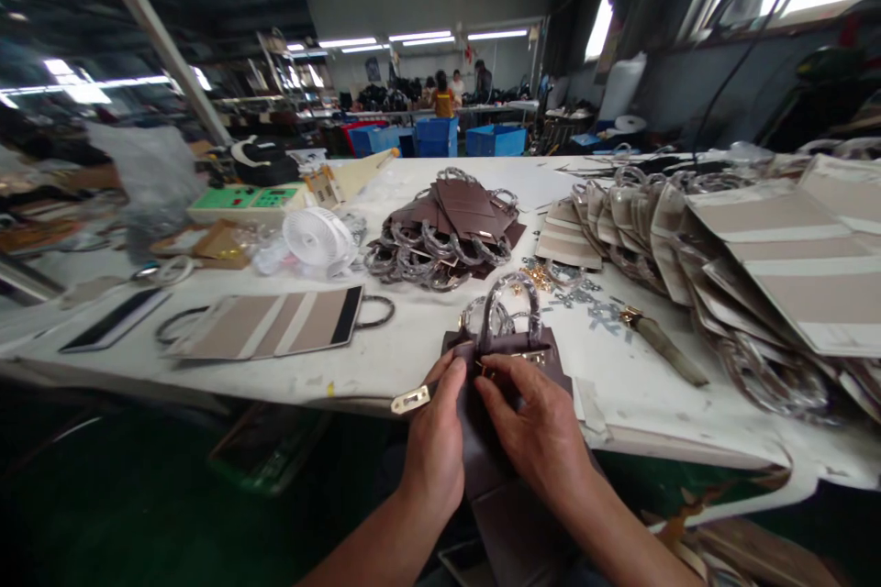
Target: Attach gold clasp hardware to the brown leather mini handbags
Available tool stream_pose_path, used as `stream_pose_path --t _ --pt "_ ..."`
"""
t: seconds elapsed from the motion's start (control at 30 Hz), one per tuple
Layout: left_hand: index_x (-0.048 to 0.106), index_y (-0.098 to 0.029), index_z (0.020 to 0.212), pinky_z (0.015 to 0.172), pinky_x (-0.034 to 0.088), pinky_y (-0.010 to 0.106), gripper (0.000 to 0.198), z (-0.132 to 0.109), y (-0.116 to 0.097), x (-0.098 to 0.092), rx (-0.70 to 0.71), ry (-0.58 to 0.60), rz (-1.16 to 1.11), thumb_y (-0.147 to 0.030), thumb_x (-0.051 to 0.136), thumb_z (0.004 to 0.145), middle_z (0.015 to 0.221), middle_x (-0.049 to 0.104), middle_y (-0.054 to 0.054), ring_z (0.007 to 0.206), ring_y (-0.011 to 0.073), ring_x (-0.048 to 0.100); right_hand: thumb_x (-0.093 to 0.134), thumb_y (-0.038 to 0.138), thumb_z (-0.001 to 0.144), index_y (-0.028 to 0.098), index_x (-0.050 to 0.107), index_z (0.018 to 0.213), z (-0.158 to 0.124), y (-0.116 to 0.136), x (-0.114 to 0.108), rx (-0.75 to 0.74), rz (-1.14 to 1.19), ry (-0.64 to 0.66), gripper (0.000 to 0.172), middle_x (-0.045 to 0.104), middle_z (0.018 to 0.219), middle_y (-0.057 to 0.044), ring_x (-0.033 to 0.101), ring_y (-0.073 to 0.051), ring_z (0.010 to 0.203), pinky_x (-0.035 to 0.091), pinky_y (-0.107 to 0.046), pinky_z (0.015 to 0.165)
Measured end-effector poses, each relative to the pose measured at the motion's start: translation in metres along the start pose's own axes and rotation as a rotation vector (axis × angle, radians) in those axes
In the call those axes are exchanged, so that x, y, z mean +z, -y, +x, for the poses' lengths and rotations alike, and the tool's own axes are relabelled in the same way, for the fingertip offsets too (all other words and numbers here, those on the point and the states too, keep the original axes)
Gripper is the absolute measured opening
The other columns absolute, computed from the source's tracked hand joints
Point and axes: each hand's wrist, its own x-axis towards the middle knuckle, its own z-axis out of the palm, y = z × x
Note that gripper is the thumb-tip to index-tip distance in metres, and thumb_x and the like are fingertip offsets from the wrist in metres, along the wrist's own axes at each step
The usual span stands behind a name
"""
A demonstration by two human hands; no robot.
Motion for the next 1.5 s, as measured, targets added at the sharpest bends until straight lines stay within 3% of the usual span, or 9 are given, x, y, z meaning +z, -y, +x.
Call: stream_pose_path --t 0.2,0.33,0.47,0.6,0.77,0.93,1.1,1.27,1.5 --pt "0.079 -0.025 0.112 0.115 0.042 0.035 0.027 0.000 0.001 -0.003 0.210 0.094 0.211 -0.039 0.060 0.099 0.123 0.073 0.006 0.123 0.0245 0.062 0.066 0.032 0.096 0.027 0.074 0.105 0.011 0.006 -0.008 0.054 0.015 0.149 0.014 0.077 0.095 0.001 0.073 -0.020 0.080 0.056 -0.029 0.073" --pt "0.077 -0.025 0.114 0.111 0.045 0.033 0.029 0.002 -0.006 -0.004 0.297 0.151 0.289 -0.038 0.054 0.104 0.119 0.071 0.006 0.119 0.0225 0.063 0.063 0.033 0.100 0.027 0.074 0.112 0.011 0.003 -0.011 0.023 0.041 0.195 0.017 0.077 0.108 0.000 0.074 -0.020 0.092 0.057 -0.029 0.083" --pt "0.076 -0.026 0.115 0.110 0.046 0.032 0.029 0.004 -0.009 -0.005 0.301 0.174 0.298 -0.040 0.054 0.104 0.121 0.068 0.007 0.119 0.0220 0.063 0.063 0.033 0.102 0.027 0.072 0.119 0.006 -0.005 -0.009 -0.005 0.067 0.137 0.020 0.076 0.114 0.000 0.074 -0.019 0.099 0.056 -0.027 0.089" --pt "0.079 -0.027 0.118 0.116 0.044 0.036 0.031 0.008 -0.010 -0.003 0.325 0.206 0.281 -0.043 0.058 0.102 0.133 0.067 0.008 0.129 0.0257 0.060 0.061 0.030 0.101 0.027 0.069 0.115 0.009 -0.008 -0.005 0.024 -0.001 0.132 0.016 0.077 0.103 0.000 0.075 -0.020 0.087 0.056 -0.028 0.079" --pt "0.078 -0.025 0.120 0.117 0.043 0.039 0.036 0.022 -0.009 -0.004 0.282 0.208 0.280 -0.049 0.062 0.099 0.132 0.070 0.010 0.129 0.0282 0.061 0.052 0.025 0.100 0.025 0.063 0.110 0.024 -0.004 0.001 0.076 -0.094 0.274 0.014 0.073 0.089 -0.001 0.072 -0.023 0.077 0.051 -0.032 0.070" --pt "0.077 -0.025 0.117 0.111 0.046 0.035 0.033 0.035 -0.002 -0.010 0.204 0.181 0.277 -0.047 0.060 0.100 0.126 0.072 0.007 0.126 0.0270 0.062 0.062 0.029 0.097 0.026 0.066 0.103 0.032 -0.005 0.007 0.145 0.041 0.218 0.008 0.071 0.083 0.003 0.068 -0.017 0.072 0.047 -0.027 0.065" --pt "0.077 -0.024 0.109 0.106 0.048 0.032 0.029 0.038 0.002 -0.006 0.238 0.175 0.293 -0.043 0.057 0.102 0.116 0.074 0.006 0.115 0.0242 0.065 0.056 0.027 0.099 0.027 0.067 0.101 0.035 -0.011 0.008 0.071 -0.090 0.295 0.011 0.068 0.078 0.002 0.064 -0.017 0.067 0.045 -0.028 0.063" --pt "0.076 -0.022 0.107 0.104 0.050 0.032 0.028 0.042 0.000 0.004 0.258 0.177 0.323 -0.041 0.057 0.102 0.116 0.073 0.008 0.112 0.0234 0.066 0.052 0.029 0.101 0.027 0.067 0.102 0.039 -0.019 0.010 0.116 -0.110 0.320 0.015 0.071 0.080 0.000 0.068 -0.020 0.067 0.047 -0.029 0.063" --pt "0.076 -0.023 0.123 0.119 0.041 0.039 0.042 0.055 0.013 0.001 0.060 0.155 0.192 -0.053 0.062 0.098 0.133 0.070 0.009 0.132 0.0275 0.059 0.060 0.029 0.099 0.025 0.062 0.115 0.046 -0.030 0.025 0.179 0.047 0.137 0.016 0.074 0.088 0.000 0.071 -0.020 0.077 0.051 -0.028 0.072"
